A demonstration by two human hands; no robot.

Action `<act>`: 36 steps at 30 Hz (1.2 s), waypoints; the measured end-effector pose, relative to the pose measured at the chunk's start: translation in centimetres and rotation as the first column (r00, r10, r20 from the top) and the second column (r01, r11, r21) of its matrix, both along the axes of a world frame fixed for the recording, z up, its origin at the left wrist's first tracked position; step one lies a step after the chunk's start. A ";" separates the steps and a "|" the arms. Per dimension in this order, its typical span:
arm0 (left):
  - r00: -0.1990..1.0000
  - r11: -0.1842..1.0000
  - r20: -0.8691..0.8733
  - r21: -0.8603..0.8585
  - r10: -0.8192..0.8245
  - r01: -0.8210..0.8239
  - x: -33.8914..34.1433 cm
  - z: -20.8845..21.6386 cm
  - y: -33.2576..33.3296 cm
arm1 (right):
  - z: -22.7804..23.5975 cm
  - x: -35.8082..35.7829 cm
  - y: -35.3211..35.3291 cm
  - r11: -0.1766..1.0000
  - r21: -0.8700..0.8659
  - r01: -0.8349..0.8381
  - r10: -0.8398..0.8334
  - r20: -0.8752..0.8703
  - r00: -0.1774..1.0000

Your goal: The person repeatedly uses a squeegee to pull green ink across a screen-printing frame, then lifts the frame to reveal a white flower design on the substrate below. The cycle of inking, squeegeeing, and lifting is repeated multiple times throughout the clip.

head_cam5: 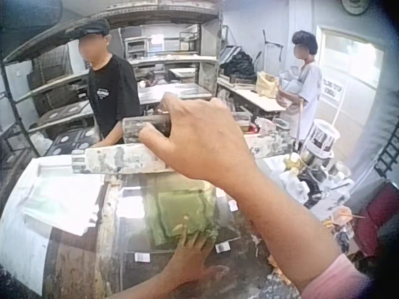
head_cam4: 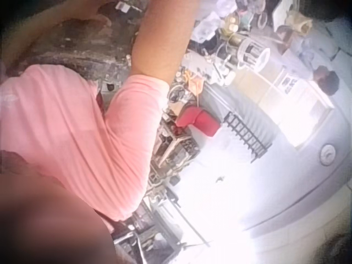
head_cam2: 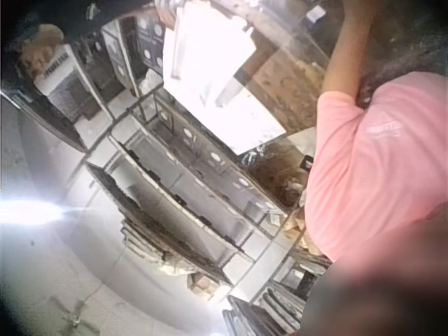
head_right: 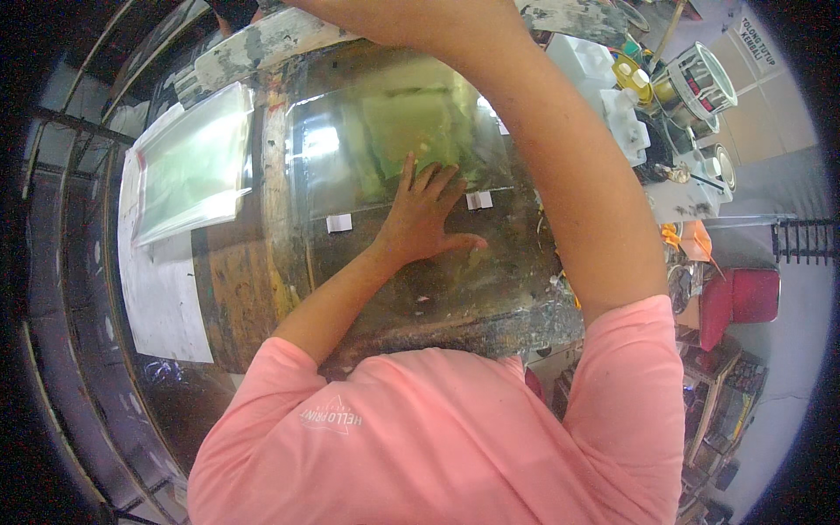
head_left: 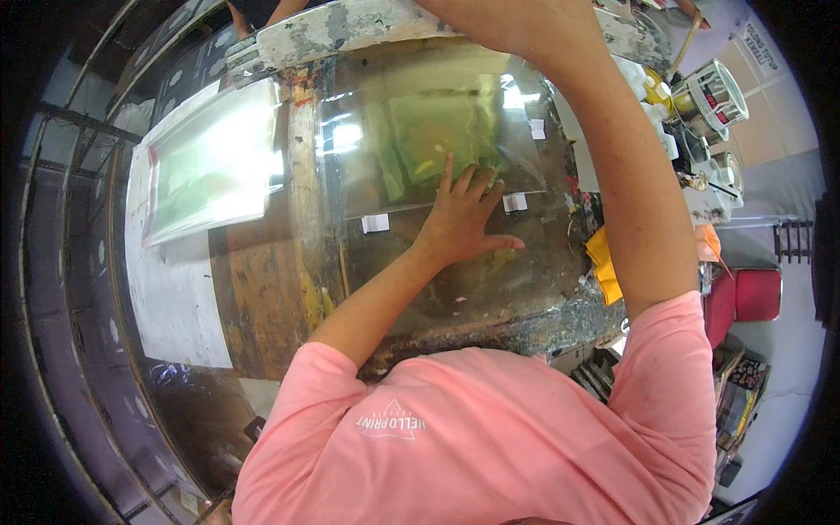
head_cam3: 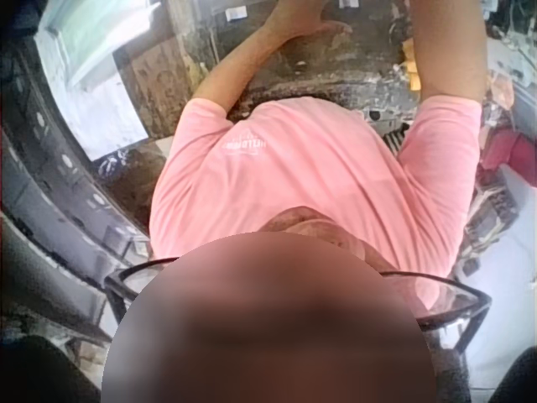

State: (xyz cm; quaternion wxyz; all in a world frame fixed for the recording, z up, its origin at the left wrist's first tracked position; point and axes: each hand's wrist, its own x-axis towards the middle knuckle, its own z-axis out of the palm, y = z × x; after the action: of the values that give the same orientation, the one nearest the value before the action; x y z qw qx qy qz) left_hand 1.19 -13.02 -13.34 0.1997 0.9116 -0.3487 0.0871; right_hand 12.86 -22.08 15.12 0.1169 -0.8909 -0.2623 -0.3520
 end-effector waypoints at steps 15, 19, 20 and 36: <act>0.811 0.184 -0.559 -0.791 0.171 -0.584 -0.4 13.5 13.6 | -4.9 -4.2 -0.5 0.998 -0.057 -0.009 0.009 -0.010 1.000; 0.688 0.480 -0.633 -0.507 0.357 -0.716 -3.2 11.8 14.5 | -9.8 -7.0 -2.5 0.974 -0.171 -0.146 0.079 -0.347 0.935; 0.685 0.517 -0.654 -0.486 0.320 -0.705 -4.1 10.4 14.2 | -10.4 -6.9 -3.3 0.962 -0.137 -0.238 0.124 -0.557 0.821; 0.751 0.742 -0.184 -0.129 0.634 -0.658 -6.1 0.2 15.1 | -22.6 -10.4 -3.1 0.976 -0.072 -0.203 0.132 -0.545 0.828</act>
State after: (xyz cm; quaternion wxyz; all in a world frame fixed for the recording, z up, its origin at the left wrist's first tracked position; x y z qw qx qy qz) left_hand -4.93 2.13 -13.11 0.2631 0.9566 0.0128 0.1244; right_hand 2.43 -25.21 -7.47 0.1590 -0.9327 -0.3182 -0.0597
